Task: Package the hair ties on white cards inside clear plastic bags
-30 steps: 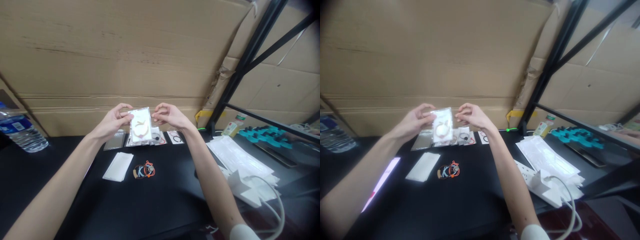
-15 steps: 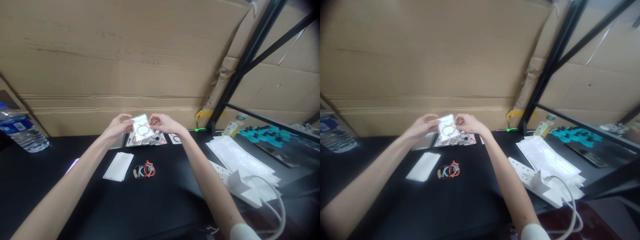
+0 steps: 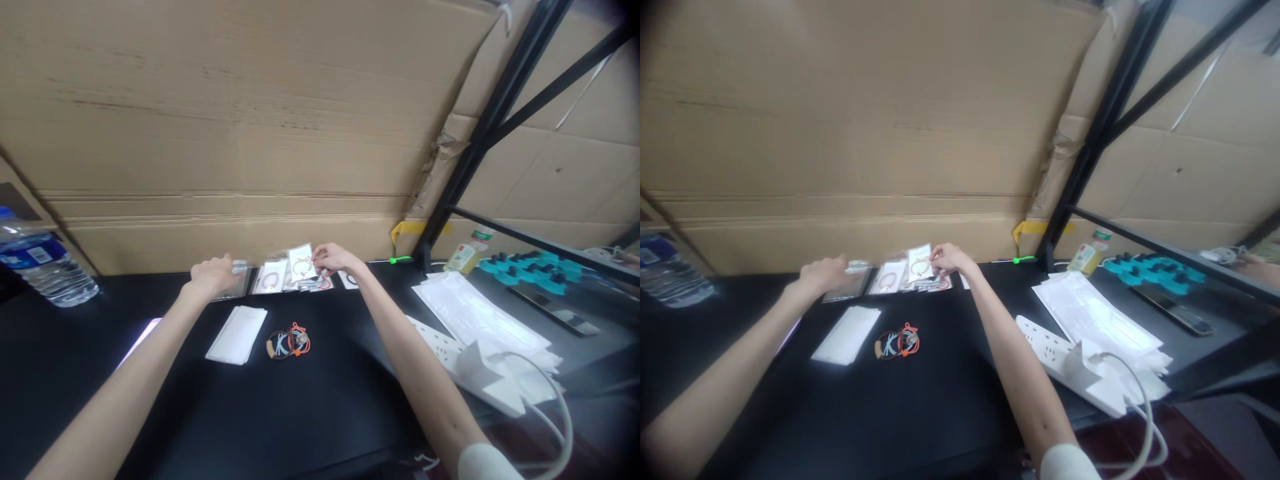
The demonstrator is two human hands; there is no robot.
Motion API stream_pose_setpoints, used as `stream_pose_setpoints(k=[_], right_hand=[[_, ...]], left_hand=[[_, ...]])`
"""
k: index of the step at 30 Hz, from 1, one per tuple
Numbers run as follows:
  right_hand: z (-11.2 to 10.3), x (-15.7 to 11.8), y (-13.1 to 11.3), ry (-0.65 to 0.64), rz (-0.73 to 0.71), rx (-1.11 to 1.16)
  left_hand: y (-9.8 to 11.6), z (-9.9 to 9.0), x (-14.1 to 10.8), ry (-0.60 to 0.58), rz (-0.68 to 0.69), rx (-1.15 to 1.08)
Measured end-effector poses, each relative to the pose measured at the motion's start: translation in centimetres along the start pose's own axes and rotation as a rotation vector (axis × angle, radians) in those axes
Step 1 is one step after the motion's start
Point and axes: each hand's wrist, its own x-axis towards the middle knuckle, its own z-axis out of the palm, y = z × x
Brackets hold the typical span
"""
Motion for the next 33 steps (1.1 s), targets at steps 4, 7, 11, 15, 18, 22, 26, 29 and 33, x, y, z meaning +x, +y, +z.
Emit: stream_pose_setpoints(k=[4,7,11,15,18,22,26,29,33], right_hand=[[0.0,0.1,0.0,0.031,0.025,-0.065],[-0.2,0.1,0.0,0.057,0.019,-0.135],[-0.4,0.1,0.1,0.044,-0.009,-0.261],[-0.5,0.4,0.1,0.018,-0.03,-0.392],[-0.7,0.4,-0.2,0.023,-0.048,-0.466],[-0.9,-0.2,-1.1,0.051,-0.061,-0.517],[-1.2,-1.1,-2.0,0.101,-0.099,-0.529],[-1.3,-1.5,-2.4,0.112,-0.131,-0.511],[-0.9,-1.7,-2.9,0.14,-0.275,-0.437]], left_hand=[[-1.4,0.4,0.9,-0.002,-0.01,-0.013],[-1.9,0.5,1.2,-0.03,-0.01,0.016],[-1.7,0.7,0.9,-0.057,-0.01,0.051],[-1.6,0.8,0.6,-0.059,-0.028,0.053],[-1.7,0.9,0.7,-0.065,-0.048,0.048],[-1.7,1.0,0.8,-0.06,-0.08,0.017],[-1.6,0.7,0.5,-0.082,-0.084,0.004],[-1.6,0.2,0.3,-0.07,-0.047,-0.034],[-1.5,-1.1,0.1,0.097,-0.052,-0.107]])
